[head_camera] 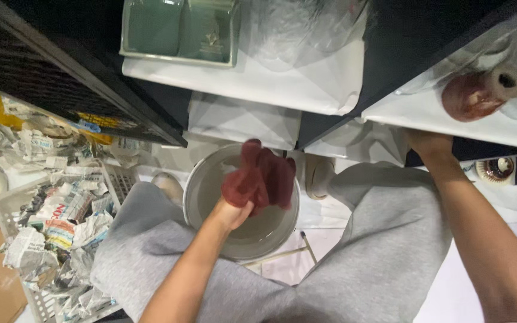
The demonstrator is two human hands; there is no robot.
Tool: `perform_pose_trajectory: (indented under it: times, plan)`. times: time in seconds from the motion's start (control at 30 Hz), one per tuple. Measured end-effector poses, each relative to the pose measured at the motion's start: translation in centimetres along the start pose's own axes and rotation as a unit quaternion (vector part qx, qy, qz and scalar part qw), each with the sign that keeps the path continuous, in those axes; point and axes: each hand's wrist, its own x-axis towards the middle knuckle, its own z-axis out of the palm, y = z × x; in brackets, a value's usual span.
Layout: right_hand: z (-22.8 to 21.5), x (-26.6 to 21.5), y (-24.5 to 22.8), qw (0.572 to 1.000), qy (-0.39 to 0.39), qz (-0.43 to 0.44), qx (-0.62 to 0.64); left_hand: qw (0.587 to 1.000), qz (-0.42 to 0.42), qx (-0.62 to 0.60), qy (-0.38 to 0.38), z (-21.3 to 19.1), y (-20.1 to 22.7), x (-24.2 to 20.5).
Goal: The person wipes various ceramic and glass items, including a rectangular dish, a glass, a blue cup, a white cup, a saucer, and a small bowl, using a red cloth. Each item is wiped and then placed on a nearby shelf.
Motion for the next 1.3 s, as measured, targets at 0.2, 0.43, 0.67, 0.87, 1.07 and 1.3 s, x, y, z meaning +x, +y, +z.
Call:
perform_pose_trajectory:
  times: [0.2,0.43,0.67,0.87,1.07,1.3]
  plan:
    - [6.6,0.4,2.9,0.998,-0.023,-0.020,-0.047,0.994,0.016,0.108,-0.029,-2.3,-3.0,0.1]
    - [7.6,0.7,3.2,0.995,-0.017,-0.038,-0.092,0.994,-0.027,0.090,-0.055,-1.5,-1.9,-0.3]
    - [5.5,0.8,3.9,0.987,0.028,-0.042,-0.155,0.991,0.038,0.110,-0.063,-0.1,-0.8,-1.0]
    - [-2.8,-1.0,-1.5,0.934,0.126,0.187,0.278,0.988,-0.049,0.132,-0.060,-0.4,-1.0,-1.7]
    - [-13.5,-2.1,-12.3,0.818,-0.036,0.347,0.456,0.962,0.019,0.271,-0.010,-0.9,-2.9,-1.3]
    - [-16.8,-1.6,-21.3,0.737,-0.204,0.245,0.595,0.994,-0.053,0.093,-0.033,0.0,-2.5,-1.2]
